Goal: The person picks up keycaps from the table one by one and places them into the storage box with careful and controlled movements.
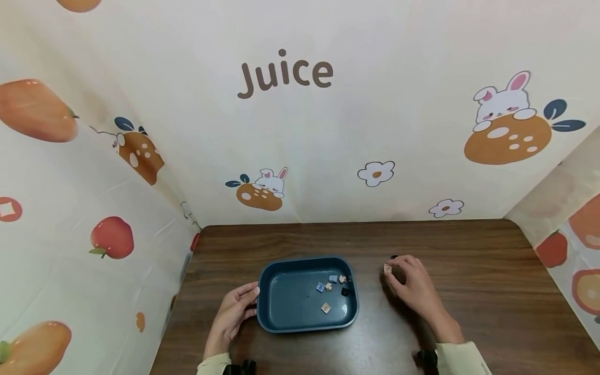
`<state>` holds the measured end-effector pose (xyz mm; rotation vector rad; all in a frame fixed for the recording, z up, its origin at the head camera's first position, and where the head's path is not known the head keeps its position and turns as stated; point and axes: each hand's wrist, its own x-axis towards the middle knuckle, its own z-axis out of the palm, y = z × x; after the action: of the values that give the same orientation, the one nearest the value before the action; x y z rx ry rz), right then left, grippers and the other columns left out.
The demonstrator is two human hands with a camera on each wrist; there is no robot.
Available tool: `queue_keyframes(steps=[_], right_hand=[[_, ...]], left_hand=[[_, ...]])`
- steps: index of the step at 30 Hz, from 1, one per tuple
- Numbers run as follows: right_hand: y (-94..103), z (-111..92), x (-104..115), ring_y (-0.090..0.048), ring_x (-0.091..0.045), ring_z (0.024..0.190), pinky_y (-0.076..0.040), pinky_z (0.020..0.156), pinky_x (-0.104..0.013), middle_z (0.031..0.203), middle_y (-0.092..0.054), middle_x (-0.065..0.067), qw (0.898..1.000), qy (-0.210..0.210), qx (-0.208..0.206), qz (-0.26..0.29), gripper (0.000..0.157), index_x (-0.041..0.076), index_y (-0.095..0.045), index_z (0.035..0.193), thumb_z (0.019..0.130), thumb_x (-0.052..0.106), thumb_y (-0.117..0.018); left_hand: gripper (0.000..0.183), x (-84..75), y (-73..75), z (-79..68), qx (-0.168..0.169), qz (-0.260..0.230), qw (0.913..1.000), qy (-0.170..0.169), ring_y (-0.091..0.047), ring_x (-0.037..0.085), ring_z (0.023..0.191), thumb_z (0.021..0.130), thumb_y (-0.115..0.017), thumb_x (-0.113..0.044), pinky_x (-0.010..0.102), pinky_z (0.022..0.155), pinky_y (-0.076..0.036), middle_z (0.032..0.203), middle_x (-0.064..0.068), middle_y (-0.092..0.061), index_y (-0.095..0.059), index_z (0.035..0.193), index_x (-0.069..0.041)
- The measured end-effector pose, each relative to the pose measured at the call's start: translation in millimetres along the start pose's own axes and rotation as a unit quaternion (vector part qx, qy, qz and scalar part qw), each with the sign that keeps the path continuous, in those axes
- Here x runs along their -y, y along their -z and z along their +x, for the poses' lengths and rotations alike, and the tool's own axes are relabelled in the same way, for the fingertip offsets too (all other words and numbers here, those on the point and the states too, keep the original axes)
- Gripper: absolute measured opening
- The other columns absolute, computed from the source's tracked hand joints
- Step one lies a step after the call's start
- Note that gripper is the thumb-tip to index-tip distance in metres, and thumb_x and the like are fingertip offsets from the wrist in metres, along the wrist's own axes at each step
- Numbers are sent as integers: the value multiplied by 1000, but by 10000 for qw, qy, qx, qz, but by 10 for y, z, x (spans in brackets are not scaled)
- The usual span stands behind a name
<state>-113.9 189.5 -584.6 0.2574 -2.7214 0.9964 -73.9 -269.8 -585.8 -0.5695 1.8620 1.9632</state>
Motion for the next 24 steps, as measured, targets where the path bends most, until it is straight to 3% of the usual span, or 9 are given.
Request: queue_keyframes(steps=[10, 24], right_hand=[[-19, 38, 72, -61, -25, 103, -52, 87, -49, 108, -70, -6, 10000, -24, 47, 24, 19, 8, -78, 108, 90, 8, -83], [-89, 74, 158, -62, -25, 101, -53, 85, -49, 106, -70, -4, 9991, 403, -83, 79, 22, 6, -78, 108, 87, 6, -85]], left_hand=[[55, -10, 6, -11, 72, -59, 9999, -53, -68, 7, 90, 106, -65, -21, 22, 70, -59, 98, -6, -75, -49, 150, 8], [55, -5, -4, -17, -2, -59, 10000, -52, -67, 9, 91, 105, -66, -21, 23, 71, -59, 99, -5, -74, -50, 149, 7]])
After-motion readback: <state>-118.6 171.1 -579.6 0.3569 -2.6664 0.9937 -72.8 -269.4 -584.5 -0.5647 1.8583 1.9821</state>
